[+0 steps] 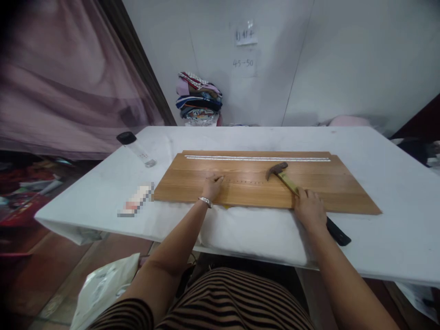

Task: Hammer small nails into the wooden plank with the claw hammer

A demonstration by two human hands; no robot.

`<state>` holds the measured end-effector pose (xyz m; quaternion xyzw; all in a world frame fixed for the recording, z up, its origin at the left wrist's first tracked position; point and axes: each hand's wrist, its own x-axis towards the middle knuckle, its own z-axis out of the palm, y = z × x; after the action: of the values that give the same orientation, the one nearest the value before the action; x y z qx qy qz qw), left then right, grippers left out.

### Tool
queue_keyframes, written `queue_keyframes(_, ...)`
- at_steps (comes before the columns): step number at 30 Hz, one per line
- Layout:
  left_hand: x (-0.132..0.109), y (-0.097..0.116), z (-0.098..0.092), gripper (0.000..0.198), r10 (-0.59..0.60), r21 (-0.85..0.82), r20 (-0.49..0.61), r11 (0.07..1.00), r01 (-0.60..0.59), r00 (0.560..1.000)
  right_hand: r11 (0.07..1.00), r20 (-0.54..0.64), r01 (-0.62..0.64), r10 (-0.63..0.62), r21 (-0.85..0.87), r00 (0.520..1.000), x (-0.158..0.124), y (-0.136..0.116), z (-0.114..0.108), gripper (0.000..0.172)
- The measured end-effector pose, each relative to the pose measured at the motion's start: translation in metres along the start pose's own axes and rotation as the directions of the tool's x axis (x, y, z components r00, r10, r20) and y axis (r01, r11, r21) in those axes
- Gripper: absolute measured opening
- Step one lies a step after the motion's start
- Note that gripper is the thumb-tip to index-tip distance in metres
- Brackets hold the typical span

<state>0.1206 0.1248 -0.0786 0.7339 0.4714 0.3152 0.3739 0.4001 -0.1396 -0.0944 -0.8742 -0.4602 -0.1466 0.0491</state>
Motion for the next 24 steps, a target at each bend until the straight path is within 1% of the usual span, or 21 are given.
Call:
queue_keyframes(2, 0.004, 0.0, 0.005, 0.017, 0.015, -0.089, -0.003, 0.996, -0.015, 1.0, 1.0, -0.006, 0.007, -0.007, -0.002, 1.0, 0.0, 0.0, 0.001, 0.038)
queue_keyframes(4, 0.007, -0.001, 0.01, 0.017, -0.02, -0.162, -0.005, 0.987, 0.019, 1.0, 1.0, -0.01, 0.011, -0.011, -0.009, 1.0, 0.0, 0.001, 0.001, 0.038)
queue_keyframes(6, 0.009, -0.003, 0.013, 0.015, -0.068, -0.18, -0.011, 0.981, 0.065, 0.998, 1.0, -0.007, 0.014, -0.014, -0.018, 1.0, 0.0, 0.002, 0.001, 0.039)
queue_keyframes(8, 0.01, -0.007, 0.015, 0.012, -0.075, -0.154, -0.022, 0.986, 0.071, 0.997, 0.999, -0.001, 0.023, -0.023, -0.025, 1.0, 0.0, 0.003, 0.001, 0.039)
queue_keyframes(12, 0.011, -0.013, 0.016, 0.013, 0.015, -0.046, -0.046, 0.999, -0.017, 0.999, 0.999, -0.006, 0.047, -0.047, -0.023, 0.999, 0.001, 0.007, 0.002, 0.038)
queue_keyframes(15, 0.011, -0.015, 0.016, 0.018, 0.063, 0.05, -0.03, 0.997, -0.062, 0.998, 0.998, 0.004, 0.059, -0.059, -0.023, 0.998, 0.001, 0.009, 0.001, 0.038)
queue_keyframes(19, 0.011, -0.014, 0.016, 0.022, 0.079, 0.132, 0.006, 0.988, -0.079, 0.997, 0.999, 0.028, 0.045, -0.044, -0.025, 0.999, 0.002, 0.008, -0.002, 0.039)
queue_keyframes(24, 0.012, -0.014, 0.017, 0.025, 0.07, 0.212, 0.037, 0.974, -0.076, 0.997, 0.998, 0.041, 0.051, -0.05, -0.036, 0.998, 0.002, 0.006, -0.005, 0.04)
